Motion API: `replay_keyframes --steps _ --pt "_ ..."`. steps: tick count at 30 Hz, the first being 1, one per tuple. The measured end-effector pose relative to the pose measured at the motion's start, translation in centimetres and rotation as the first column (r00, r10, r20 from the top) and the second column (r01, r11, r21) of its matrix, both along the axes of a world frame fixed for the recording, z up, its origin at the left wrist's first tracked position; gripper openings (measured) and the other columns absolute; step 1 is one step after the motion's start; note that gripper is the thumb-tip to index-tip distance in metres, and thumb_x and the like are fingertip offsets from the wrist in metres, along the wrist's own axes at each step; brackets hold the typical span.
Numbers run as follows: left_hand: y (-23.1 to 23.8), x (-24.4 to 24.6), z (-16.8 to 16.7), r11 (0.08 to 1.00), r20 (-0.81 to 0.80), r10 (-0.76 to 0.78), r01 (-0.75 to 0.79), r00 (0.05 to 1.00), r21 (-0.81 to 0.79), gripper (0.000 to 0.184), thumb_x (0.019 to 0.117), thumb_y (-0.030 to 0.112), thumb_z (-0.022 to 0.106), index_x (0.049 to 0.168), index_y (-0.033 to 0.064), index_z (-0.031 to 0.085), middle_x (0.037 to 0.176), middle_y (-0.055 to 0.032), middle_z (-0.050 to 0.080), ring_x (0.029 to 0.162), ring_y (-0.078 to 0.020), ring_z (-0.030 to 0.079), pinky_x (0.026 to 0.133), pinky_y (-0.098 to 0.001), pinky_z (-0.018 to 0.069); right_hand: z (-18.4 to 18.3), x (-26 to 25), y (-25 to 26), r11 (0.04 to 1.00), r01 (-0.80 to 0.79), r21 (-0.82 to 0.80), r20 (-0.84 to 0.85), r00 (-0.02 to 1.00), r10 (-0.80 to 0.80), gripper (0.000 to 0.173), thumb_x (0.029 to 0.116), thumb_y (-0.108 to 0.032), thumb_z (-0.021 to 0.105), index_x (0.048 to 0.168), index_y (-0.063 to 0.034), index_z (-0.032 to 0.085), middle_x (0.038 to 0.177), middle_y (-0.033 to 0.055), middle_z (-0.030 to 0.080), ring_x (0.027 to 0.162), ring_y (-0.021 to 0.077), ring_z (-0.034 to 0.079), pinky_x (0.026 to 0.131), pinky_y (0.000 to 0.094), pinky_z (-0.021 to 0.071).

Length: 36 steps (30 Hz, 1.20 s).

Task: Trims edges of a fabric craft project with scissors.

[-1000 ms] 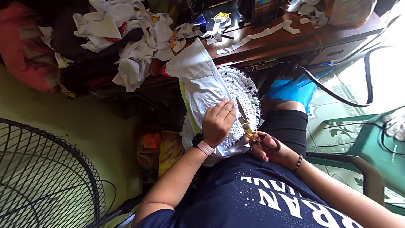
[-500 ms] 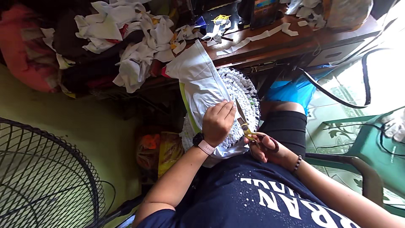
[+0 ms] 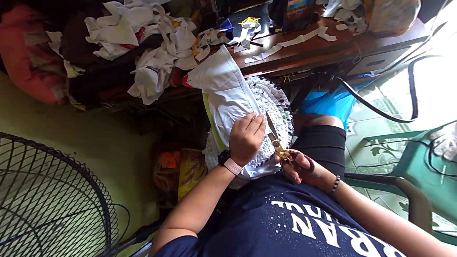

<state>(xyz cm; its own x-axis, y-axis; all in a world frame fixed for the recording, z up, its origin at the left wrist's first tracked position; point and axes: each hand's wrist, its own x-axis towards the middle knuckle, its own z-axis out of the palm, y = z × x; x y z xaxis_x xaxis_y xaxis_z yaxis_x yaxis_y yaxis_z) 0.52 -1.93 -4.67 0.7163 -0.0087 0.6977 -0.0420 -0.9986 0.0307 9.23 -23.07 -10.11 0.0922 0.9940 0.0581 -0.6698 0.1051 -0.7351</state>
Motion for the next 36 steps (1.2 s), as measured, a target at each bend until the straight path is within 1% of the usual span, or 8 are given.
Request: replay_keyframes --steps 3,5,9,15,20,26,36 --pt "0.11 -0.02 0.06 0.999 0.004 -0.048 0.048 0.999 -0.025 0.017 0.0931 0.004 0.064 0.102 0.0036 0.079 0.119 -0.0116 0.074 0.123 -0.0318 0.064 0.106 -0.0445 0.0491 0.03 -0.03 0.03 1.0 0.005 0.002 -0.002 1.0 -0.005 0.055 0.0896 -0.063 0.067 0.116 -0.0153 0.068 0.064 -0.0084 0.063 0.052 0.0014 0.061 0.05 0.0164 0.0514" --pt "0.16 -0.03 0.06 0.996 0.006 -0.079 0.079 0.997 -0.049 0.017 0.0929 0.002 0.064 0.103 0.0013 0.078 0.118 -0.014 0.074 0.125 -0.0327 0.064 0.11 -0.045 0.0487 -0.04 -0.04 0.03 1.0 0.006 0.007 -0.001 1.0 -0.006 0.055 0.09 -0.063 0.066 0.116 -0.0151 0.068 0.065 -0.0084 0.063 0.052 0.0015 0.061 0.05 0.0166 0.0516" --pt "0.29 -0.15 -0.26 0.99 0.014 -0.104 0.104 0.995 -0.092 0.017 0.0928 0.002 0.065 0.104 0.0006 0.078 0.113 -0.0144 0.075 0.121 -0.0314 0.067 0.107 -0.0429 0.0522 -0.13 -0.01 0.04 1.0 0.001 0.009 -0.009 1.0 0.0 0.055 0.0894 -0.064 0.066 0.117 -0.0156 0.068 0.065 -0.0083 0.064 0.052 0.0017 0.062 0.05 0.0167 0.0519" --pt "0.49 -0.22 -0.36 0.988 0.02 -0.113 0.114 0.993 -0.105 0.017 0.0933 0.002 0.065 0.104 0.0006 0.078 0.114 -0.0145 0.075 0.12 -0.0312 0.067 0.107 -0.0426 0.0524 -0.15 -0.02 0.07 1.0 0.007 0.012 -0.006 1.0 -0.007 0.056 0.0885 -0.066 0.066 0.117 -0.0174 0.069 0.066 -0.0089 0.065 0.053 0.0019 0.062 0.05 0.017 0.0519" --pt "0.46 -0.3 -0.37 0.986 0.032 -0.116 0.119 0.993 -0.118 0.017 0.0938 0.002 0.065 0.104 0.0005 0.078 0.116 -0.0155 0.074 0.12 -0.0307 0.068 0.107 -0.0412 0.0526 -0.1 0.0 0.09 1.0 0.001 0.02 -0.004 1.0 -0.001 0.056 0.0899 -0.065 0.065 0.117 -0.0164 0.068 0.066 -0.0084 0.064 0.053 0.0019 0.062 0.05 0.0168 0.0516" --pt "0.45 -0.27 -0.38 0.984 0.037 -0.116 0.12 0.993 -0.129 0.017 0.093 0.002 0.065 0.104 0.0007 0.078 0.117 -0.0164 0.074 0.121 -0.0308 0.067 0.108 -0.0417 0.0523 -0.23 0.14 0.07 1.0 0.002 0.022 -0.001 1.0 -0.002 0.056 0.0902 -0.064 0.065 0.117 -0.0157 0.068 0.065 -0.0084 0.064 0.053 0.0019 0.061 0.05 0.0172 0.0516" --pt "0.4 -0.31 -0.4 0.983 0.032 -0.122 0.125 0.992 -0.138 0.018 0.0927 0.001 0.064 0.103 0.0026 0.079 0.12 -0.0152 0.074 0.122 -0.0306 0.067 0.109 -0.0421 0.0517 0.37 0.28 0.31 1.0 0.026 -0.01 0.035 0.999 -0.025 0.056 0.0891 -0.065 0.065 0.117 -0.0165 0.069 0.064 -0.0096 0.063 0.052 0.0007 0.06 0.05 0.0163 0.0509"
